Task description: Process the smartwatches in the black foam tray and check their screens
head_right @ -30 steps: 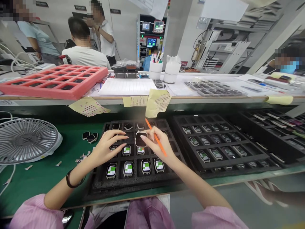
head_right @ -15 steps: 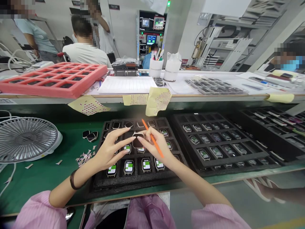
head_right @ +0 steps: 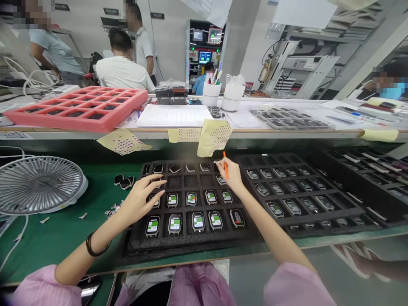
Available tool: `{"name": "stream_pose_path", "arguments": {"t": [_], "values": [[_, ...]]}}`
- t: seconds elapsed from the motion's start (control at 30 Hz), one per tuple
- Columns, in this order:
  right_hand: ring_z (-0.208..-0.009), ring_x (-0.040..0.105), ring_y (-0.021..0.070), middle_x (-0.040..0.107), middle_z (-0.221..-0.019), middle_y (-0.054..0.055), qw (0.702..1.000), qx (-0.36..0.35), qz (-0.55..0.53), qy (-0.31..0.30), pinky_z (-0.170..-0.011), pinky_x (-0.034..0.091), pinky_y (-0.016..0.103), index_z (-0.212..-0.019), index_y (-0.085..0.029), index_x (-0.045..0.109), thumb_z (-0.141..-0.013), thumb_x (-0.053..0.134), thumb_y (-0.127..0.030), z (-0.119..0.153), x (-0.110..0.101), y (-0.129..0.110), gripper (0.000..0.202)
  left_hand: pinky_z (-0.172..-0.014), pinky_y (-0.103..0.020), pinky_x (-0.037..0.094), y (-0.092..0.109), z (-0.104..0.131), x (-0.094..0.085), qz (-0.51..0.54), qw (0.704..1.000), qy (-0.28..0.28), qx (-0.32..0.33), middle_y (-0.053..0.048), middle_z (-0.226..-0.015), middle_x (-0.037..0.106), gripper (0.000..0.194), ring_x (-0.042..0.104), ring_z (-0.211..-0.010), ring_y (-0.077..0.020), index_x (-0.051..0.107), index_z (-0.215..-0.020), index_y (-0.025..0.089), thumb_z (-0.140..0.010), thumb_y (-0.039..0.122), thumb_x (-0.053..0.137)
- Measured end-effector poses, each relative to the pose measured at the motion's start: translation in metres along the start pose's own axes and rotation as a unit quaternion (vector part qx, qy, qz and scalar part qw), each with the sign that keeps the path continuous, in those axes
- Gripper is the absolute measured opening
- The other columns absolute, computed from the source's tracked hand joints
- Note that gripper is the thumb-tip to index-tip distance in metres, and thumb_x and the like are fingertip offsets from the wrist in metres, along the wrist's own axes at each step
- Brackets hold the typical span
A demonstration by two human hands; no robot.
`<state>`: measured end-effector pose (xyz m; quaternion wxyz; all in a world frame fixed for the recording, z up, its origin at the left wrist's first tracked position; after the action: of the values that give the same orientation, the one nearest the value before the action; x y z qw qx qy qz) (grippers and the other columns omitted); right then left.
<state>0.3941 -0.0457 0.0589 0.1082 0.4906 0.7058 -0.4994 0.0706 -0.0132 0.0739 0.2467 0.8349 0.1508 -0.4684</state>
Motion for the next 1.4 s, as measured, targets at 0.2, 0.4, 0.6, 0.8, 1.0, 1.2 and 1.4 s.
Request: {"name": "stream_pose_path", "arguments": {"t": [0.2,0.4,0.6,0.8,1.0,1.2,1.4], "values": [[-0.047,0.043,0.0145,0.044,-0.049,-0.002,0.997,0.025,0.056,-0.043,-0.05,0.03,0.026,-0.056,-0.024,0.03,-0.077,0.051,-0.043,-0.036,0.03,0.05,0.035,-0.094,-0.042,0.041,-0.015,0.023,-0.005,-0.006,0.998,-0.026,-0.049,-0.01,-0.121,0.059,0.028,0.054,-0.114,-0.0251,0.057,-0.114,0.02,-0.095,0.033,0.041],[-0.049,0.052,0.015,0.051,-0.051,-0.002,0.989,0.024,0.076,-0.127,-0.052,0.035,0.025,-0.056,-0.023,0.036,-0.077,0.054,-0.047,-0.044,0.026,0.058,0.037,-0.089,-0.04,0.042,-0.021,0.03,-0.009,-0.012,0.993,-0.068,-0.1,-0.009,-0.111,0.065,0.028,0.059,-0.105,-0.025,0.057,-0.109,0.019,-0.096,0.035,0.038],[-0.056,0.057,0.0211,0.055,-0.054,0.004,0.985,0.042,0.139,-0.092,-0.056,0.035,0.028,-0.059,-0.023,0.041,-0.088,0.045,-0.044,-0.022,0.006,0.054,0.036,-0.075,-0.036,0.045,-0.018,0.031,0.003,-0.081,0.975,-0.149,-0.145,-0.008,-0.089,0.069,0.028,0.064,-0.085,-0.0255,0.055,-0.105,0.017,-0.097,0.028,0.031],[-0.06,0.063,0.0222,0.065,-0.066,0.01,0.981,0.071,0.126,-0.131,-0.06,0.04,0.029,-0.069,-0.019,0.057,-0.088,0.043,-0.025,0.004,0.015,0.055,0.024,-0.078,-0.036,0.047,-0.012,0.026,0.019,-0.048,0.976,-0.13,-0.169,-0.012,-0.098,0.068,0.032,0.061,-0.096,-0.0286,0.05,-0.114,0.015,-0.094,0.036,0.037],[-0.063,0.063,0.0177,0.07,-0.086,0.006,0.981,0.079,0.019,-0.176,-0.063,0.047,0.028,-0.081,-0.02,0.063,-0.087,0.04,-0.028,0.007,0.017,0.06,0.025,-0.079,-0.036,0.046,-0.013,0.018,0.009,0.052,0.955,-0.205,-0.209,-0.013,-0.105,0.065,0.034,0.058,-0.103,-0.0301,0.052,-0.108,0.016,-0.093,0.041,0.035],[-0.061,0.058,0.0162,0.07,-0.086,0.006,0.968,0.078,-0.102,-0.215,-0.06,0.047,0.029,-0.081,-0.02,0.064,-0.082,0.047,-0.039,0.011,0.012,0.067,0.026,-0.081,-0.035,0.044,-0.02,0.024,0.01,0.103,0.953,-0.196,-0.208,-0.007,-0.089,0.064,0.037,0.056,-0.099,-0.0281,0.051,-0.108,0.017,-0.09,0.047,0.038],[-0.05,0.052,0.0111,0.067,-0.083,0.004,0.949,0.114,-0.203,-0.211,-0.051,0.047,0.027,-0.083,-0.017,0.064,-0.074,0.057,-0.047,0.01,0.005,0.068,0.032,-0.077,-0.03,0.043,-0.031,0.022,0.009,0.154,0.94,-0.217,-0.215,-0.005,-0.095,0.063,0.047,0.057,-0.096,-0.025,0.05,-0.117,0.02,-0.082,0.051,0.052]]}}
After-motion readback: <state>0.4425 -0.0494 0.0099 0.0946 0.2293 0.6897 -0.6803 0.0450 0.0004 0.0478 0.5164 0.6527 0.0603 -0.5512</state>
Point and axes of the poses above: each hand's wrist, its own z-axis away from the middle knuckle, its own x-axis out of the palm, y = z × x, the point moved 1 cm from there along -z, towards the middle knuckle
